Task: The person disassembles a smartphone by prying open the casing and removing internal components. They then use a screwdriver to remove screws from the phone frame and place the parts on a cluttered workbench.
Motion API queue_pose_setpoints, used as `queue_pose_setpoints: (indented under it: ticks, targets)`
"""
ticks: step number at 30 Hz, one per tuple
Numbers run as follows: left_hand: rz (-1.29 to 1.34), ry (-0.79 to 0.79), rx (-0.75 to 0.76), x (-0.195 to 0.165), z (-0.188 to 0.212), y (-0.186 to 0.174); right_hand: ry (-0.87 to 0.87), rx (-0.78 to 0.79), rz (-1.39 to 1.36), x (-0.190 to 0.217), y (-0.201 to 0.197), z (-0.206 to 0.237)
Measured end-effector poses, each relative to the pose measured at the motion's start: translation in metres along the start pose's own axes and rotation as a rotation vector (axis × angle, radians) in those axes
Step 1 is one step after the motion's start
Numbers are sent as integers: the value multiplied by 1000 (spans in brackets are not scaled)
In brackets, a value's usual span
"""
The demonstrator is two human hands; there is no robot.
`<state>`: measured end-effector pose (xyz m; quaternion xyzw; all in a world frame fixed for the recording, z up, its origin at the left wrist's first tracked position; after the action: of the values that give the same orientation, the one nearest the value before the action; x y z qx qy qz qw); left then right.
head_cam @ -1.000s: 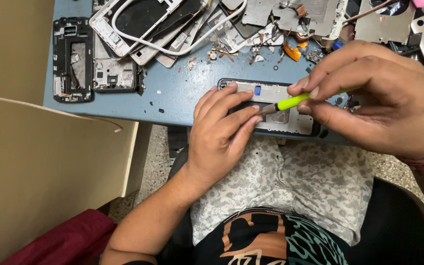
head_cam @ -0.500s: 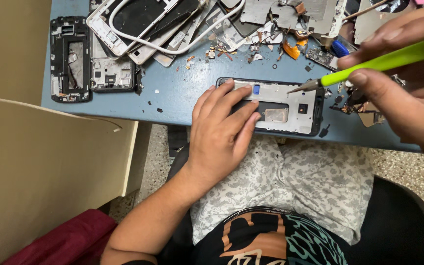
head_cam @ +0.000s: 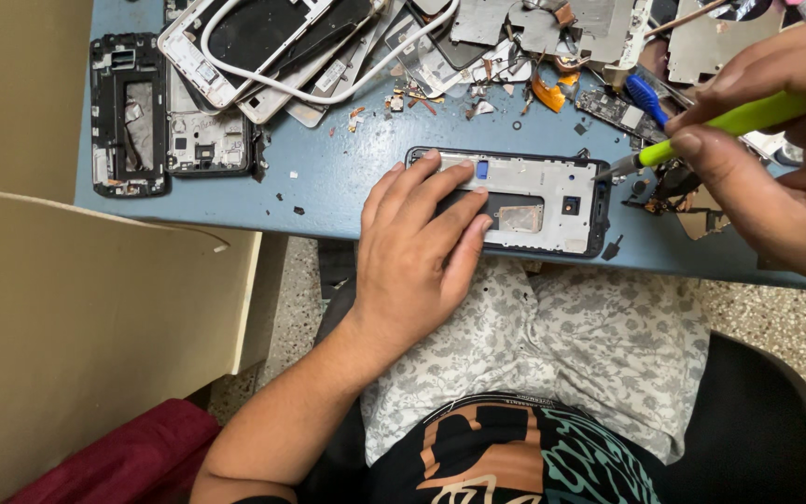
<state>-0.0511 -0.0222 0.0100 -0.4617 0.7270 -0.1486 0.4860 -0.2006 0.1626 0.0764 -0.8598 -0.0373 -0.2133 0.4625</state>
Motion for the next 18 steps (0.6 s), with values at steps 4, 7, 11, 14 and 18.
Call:
queue_pose_setpoints:
  ticks: [4,7,11,14,18]
  targets:
    - [13,0,1,0,0,-1,-16,-4,-15,-11,3,7]
    - [7,-1,5,-1,0,-1,32,-24,-21,-27,5,21]
    - [7,4,11,-1,0,0,108,-26,-65,-47,7,37]
    - [7,0,17,-1,1,0,182,-17,-142,-48,5,51]
    - [-3,1,17,-1,1,0,290,15,-221,-44,4,56]
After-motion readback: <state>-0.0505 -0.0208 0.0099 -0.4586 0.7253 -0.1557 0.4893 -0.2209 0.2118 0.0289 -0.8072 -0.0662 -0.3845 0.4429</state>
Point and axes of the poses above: each hand's wrist, its own z-axis away from the middle knuckle, its own y-axis out of the palm, x = y × z, the point moved 7 cm from there along -z, towards the middle knuckle, and after that the axes turned 4 degrees about -y, right-handed, at the moved point
